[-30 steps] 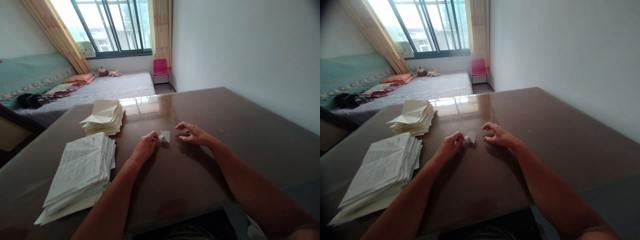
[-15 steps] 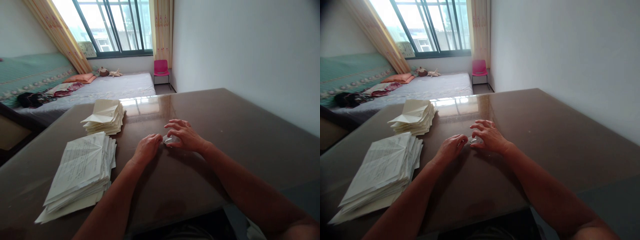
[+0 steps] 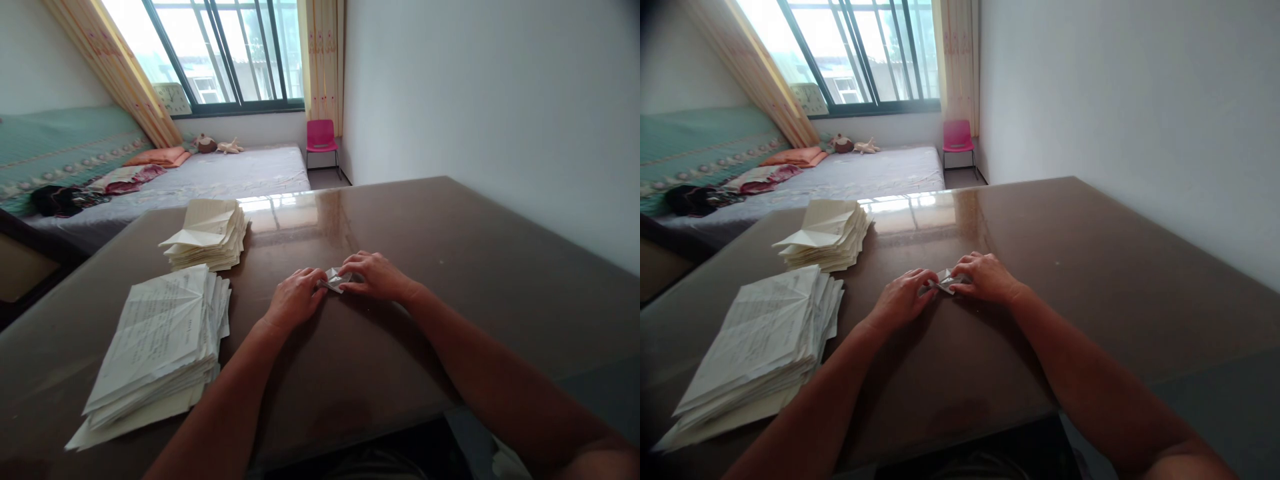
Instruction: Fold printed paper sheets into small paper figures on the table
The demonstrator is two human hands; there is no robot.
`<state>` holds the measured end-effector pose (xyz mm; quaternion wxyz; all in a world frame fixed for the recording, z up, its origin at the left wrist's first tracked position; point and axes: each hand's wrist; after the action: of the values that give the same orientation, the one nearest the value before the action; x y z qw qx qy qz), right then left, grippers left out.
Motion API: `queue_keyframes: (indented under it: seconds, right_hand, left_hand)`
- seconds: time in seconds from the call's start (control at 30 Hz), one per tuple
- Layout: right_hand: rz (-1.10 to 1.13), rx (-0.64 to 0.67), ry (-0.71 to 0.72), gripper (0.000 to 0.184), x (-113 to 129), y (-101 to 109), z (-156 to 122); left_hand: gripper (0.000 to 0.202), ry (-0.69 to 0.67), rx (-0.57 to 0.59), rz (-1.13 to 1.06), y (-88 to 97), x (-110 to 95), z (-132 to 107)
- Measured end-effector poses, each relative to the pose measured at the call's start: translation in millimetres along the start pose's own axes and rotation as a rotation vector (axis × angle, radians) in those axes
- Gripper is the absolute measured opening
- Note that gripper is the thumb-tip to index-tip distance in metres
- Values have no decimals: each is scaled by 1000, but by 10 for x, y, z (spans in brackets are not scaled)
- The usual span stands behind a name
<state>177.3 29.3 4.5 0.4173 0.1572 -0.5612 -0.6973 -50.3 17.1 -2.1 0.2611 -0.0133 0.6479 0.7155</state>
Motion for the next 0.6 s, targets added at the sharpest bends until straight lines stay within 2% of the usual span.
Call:
queue_keyframes:
  seconds: [0.13, 0.23, 0.37, 0.5, 0.6]
  right_hand:
    - [-5, 63, 7, 40, -56, -29, -3]
    - [-24, 85, -14, 30, -88, -53, -4]
    - [-3, 68, -12, 20, -96, -72, 13]
    - [13, 46, -12, 22, -110, -96, 31]
    - [51, 15, -23, 24, -142, -133, 27]
  left_hand:
    - [13, 21, -2, 21, -9, 15, 18]
    - [11, 47, 7, 1, 8, 65, 41]
    - [9, 61, 34, -4, 24, 95, 49]
    - [22, 62, 24, 11, -30, 54, 54]
    - [22, 87, -8, -37, -99, 34, 84]
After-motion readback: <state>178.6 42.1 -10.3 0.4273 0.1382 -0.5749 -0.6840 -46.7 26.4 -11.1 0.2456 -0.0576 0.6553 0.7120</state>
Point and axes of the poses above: each hand's wrist, its own z-axis towards the middle knuckle, its own y-axis out of the back of the hand, x = y × z, and after that the axes turned 12 degrees about y, right-handed
